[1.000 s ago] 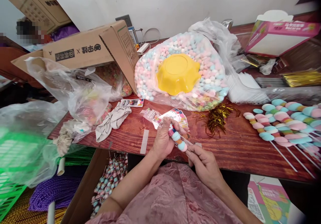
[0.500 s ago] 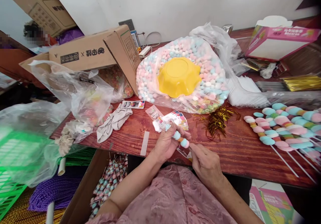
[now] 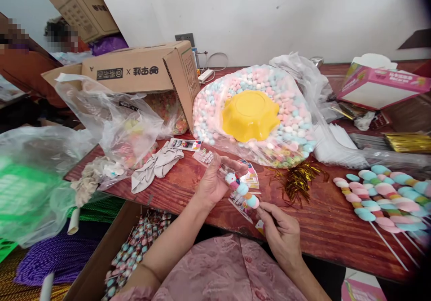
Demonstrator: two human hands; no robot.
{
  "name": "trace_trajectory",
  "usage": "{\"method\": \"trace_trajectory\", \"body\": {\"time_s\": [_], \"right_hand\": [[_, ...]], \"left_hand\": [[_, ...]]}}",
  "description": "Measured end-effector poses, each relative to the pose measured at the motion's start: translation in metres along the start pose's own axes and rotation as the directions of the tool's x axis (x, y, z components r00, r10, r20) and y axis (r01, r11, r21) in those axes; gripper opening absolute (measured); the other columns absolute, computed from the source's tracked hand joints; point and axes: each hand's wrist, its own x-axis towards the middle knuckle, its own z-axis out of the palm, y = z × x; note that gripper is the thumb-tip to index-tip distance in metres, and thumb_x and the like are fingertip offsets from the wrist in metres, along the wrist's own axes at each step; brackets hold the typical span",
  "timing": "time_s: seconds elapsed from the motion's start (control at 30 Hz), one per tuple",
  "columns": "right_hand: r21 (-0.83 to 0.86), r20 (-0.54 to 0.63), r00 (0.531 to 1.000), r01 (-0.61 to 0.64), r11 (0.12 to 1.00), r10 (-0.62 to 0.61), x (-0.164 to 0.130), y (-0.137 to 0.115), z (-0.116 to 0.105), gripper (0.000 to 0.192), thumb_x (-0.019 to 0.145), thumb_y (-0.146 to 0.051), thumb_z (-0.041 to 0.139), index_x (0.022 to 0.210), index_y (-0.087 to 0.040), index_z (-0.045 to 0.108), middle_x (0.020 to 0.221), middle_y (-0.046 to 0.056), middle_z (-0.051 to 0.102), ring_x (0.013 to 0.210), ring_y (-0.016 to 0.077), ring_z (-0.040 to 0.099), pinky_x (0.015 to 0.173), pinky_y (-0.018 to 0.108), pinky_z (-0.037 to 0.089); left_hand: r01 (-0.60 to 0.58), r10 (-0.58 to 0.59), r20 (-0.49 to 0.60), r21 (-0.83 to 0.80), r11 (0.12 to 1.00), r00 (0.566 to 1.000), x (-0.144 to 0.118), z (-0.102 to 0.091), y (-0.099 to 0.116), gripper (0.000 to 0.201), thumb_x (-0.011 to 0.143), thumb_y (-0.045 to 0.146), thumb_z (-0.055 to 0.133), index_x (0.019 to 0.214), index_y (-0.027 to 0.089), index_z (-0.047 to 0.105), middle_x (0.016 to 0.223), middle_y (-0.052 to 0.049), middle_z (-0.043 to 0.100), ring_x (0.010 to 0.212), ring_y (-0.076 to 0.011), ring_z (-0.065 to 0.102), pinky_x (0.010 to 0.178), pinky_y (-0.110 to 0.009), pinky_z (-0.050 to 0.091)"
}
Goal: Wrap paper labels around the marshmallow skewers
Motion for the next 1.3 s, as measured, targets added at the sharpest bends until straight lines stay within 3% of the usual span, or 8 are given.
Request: {"method": "trace_trajectory", "body": {"time_s": [0.13, 0.37, 0.57, 0.67, 0.83, 0.93, 1.17, 1.3], "right_hand": [[-0.090, -0.050, 0.989, 0.137, 0.986, -0.142, 0.004, -0.005, 0.008, 0.015, 0.088, -0.019, 0.059, 0.093, -0.019, 0.074, 0.076, 0.005, 0.071, 0.063, 0.0141, 0.064, 0.059, 0.024, 0.051], [0.399, 0.186, 0.899, -0.438, 0.805, 0.397, 0.006, -0.010, 0.018, 0.032, 0.090, -0.042, 0.057, 0.069, -0.018, 0.059, 0.050, -0.004, 0.046, 0.041, 0.0080, 0.036, 0.039, 0.020, 0.028], [-0.080, 0.061, 0.998, 0.012, 0.997, -0.007, 0.001, -0.004, 0.015, 0.016, 0.089, -0.027, 0.058, 0.092, -0.018, 0.071, 0.076, 0.004, 0.070, 0.063, 0.0148, 0.062, 0.061, 0.026, 0.047], [-0.056, 0.107, 0.994, -0.018, 0.998, 0.024, 0.000, -0.007, 0.017, 0.017, 0.091, -0.028, 0.055, 0.091, -0.018, 0.069, 0.071, 0.003, 0.068, 0.059, 0.0136, 0.059, 0.056, 0.025, 0.044], [0.378, 0.535, 0.755, -0.615, 0.692, 0.378, 0.003, -0.012, 0.022, 0.036, 0.086, -0.049, 0.059, 0.068, -0.018, 0.054, 0.046, -0.007, 0.037, 0.041, 0.0070, 0.027, 0.042, 0.022, 0.022], [0.420, 0.639, 0.653, -0.738, 0.528, 0.406, 0.004, -0.013, 0.023, 0.039, 0.082, -0.056, 0.061, 0.075, -0.017, 0.057, 0.042, -0.009, 0.033, 0.039, 0.0058, 0.018, 0.041, 0.022, 0.015], [0.210, 0.384, 0.890, -0.344, 0.915, 0.246, -0.003, -0.027, 0.021, 0.034, 0.097, -0.038, 0.048, 0.071, -0.018, 0.058, 0.053, -0.002, 0.051, 0.050, 0.0103, 0.045, 0.051, 0.022, 0.036], [-0.087, 0.111, 0.980, 0.178, 0.980, -0.168, -0.006, -0.013, 0.017, 0.022, 0.094, -0.015, 0.050, 0.109, -0.018, 0.066, 0.074, 0.002, 0.066, 0.061, 0.0136, 0.060, 0.060, 0.024, 0.046]], "left_hand": [[-0.017, 0.006, -0.150, -0.072, 0.997, 0.989, 0.004, -0.002, -0.006, 0.040, 0.077, 0.046, 0.077, 0.061, 0.016, 0.056, 0.061, 0.000, 0.065, 0.079, -0.0220, 0.071, 0.087, -0.042, 0.054], [0.043, -0.079, -0.209, -0.170, 0.984, 0.975, 0.002, -0.016, -0.005, 0.044, 0.077, 0.053, 0.075, 0.063, 0.017, 0.055, 0.065, -0.001, 0.067, 0.069, -0.0199, 0.069, 0.079, -0.040, 0.056], [-0.041, 0.058, -0.111, 0.148, 0.988, 0.992, -0.008, -0.017, -0.007, 0.047, 0.069, 0.054, 0.080, 0.061, 0.015, 0.056, 0.063, -0.003, 0.067, 0.067, -0.0212, 0.070, 0.074, -0.035, 0.056], [-0.044, 0.065, -0.102, 0.191, 0.981, 0.993, -0.011, -0.014, -0.010, 0.048, 0.069, 0.058, 0.078, 0.064, 0.016, 0.056, 0.062, -0.003, 0.067, 0.065, -0.0206, 0.069, 0.073, -0.036, 0.056], [0.082, -0.082, -0.040, 0.011, 0.997, 0.996, -0.011, -0.014, -0.009, 0.049, 0.073, 0.061, 0.074, 0.069, 0.017, 0.054, 0.062, 0.000, 0.064, 0.062, -0.0180, 0.067, 0.078, -0.041, 0.057], [0.071, -0.072, -0.008, -0.082, 0.994, 0.997, -0.010, -0.016, -0.008, 0.046, 0.073, 0.058, 0.076, 0.072, 0.017, 0.055, 0.067, 0.001, 0.065, 0.062, -0.0165, 0.066, 0.082, -0.043, 0.057], [-0.070, 0.070, -0.014, -0.009, 0.998, 0.997, -0.013, -0.018, -0.012, 0.046, 0.071, 0.055, 0.079, 0.075, 0.019, 0.051, 0.072, 0.002, 0.066, 0.064, -0.0158, 0.067, 0.081, -0.040, 0.057], [-0.087, 0.078, 0.081, 0.117, 0.989, 0.994, -0.017, -0.022, -0.013, 0.049, 0.068, 0.058, 0.079, 0.077, 0.018, 0.052, 0.070, 0.000, 0.066, 0.063, -0.0171, 0.067, 0.078, -0.040, 0.057]]}}
